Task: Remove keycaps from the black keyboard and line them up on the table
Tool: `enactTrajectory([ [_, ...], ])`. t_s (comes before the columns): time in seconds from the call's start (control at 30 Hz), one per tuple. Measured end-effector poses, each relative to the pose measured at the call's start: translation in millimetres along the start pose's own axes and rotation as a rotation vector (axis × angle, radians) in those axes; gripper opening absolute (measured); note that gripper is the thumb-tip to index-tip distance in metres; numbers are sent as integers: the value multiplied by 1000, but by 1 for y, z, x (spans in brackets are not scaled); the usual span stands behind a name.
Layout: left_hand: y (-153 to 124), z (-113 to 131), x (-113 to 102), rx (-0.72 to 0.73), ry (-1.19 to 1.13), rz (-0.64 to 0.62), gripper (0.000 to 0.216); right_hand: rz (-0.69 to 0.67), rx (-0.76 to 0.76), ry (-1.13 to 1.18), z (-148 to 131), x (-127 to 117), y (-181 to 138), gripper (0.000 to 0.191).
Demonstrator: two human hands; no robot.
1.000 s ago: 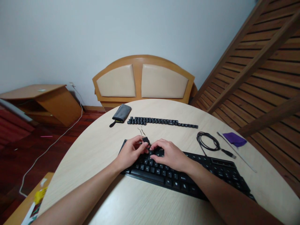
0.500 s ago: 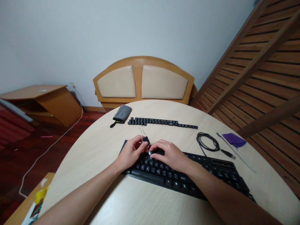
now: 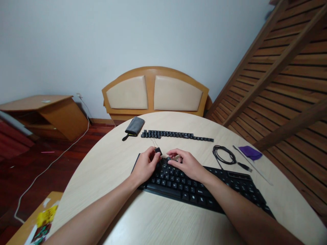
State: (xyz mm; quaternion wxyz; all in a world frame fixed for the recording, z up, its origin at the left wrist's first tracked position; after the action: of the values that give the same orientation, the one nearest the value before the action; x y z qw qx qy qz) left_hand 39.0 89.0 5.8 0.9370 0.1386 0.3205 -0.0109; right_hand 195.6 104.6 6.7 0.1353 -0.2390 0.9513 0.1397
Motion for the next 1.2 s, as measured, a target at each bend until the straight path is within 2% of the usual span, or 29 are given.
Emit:
enactTrajectory([
  [0.23, 0, 0, 4, 22, 5, -10, 23, -11, 77, 9, 14, 1, 4, 25],
  [0.37, 1, 0, 4, 26, -16, -11, 21, -72, 78, -65, 7, 1, 29, 20],
  [0.5, 1, 0, 4, 18, -17, -16, 20, 113, -146, -417, -34, -21, 72, 16],
  [0.6, 1, -1, 4, 14, -1, -19, 20, 251, -183, -586, -46, -30, 98, 14],
  [0.77, 1, -1, 4, 4, 15, -26, 22, 354, -150, -658, -18, -24, 105, 14],
  [0.93, 1, 0, 4, 3, 13, -27, 21, 292, -17, -675, 20, -17, 98, 16],
  [1.2, 1, 0, 4, 11, 29, -25, 21, 235, 91, -669, 29, -13, 97, 20],
])
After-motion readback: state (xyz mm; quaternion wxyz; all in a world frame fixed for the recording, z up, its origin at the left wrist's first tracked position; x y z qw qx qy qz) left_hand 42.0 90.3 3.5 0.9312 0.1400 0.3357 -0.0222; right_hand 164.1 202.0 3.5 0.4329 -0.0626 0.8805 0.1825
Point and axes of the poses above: each hand's wrist, its own y-axis towards the middle knuckle, its own x-axis out of the palm, z = x × y, the point moved 8 cm from there along y, towards the middle knuckle, and after that the axes turned 10 degrees about y, right-handed, at the moved point
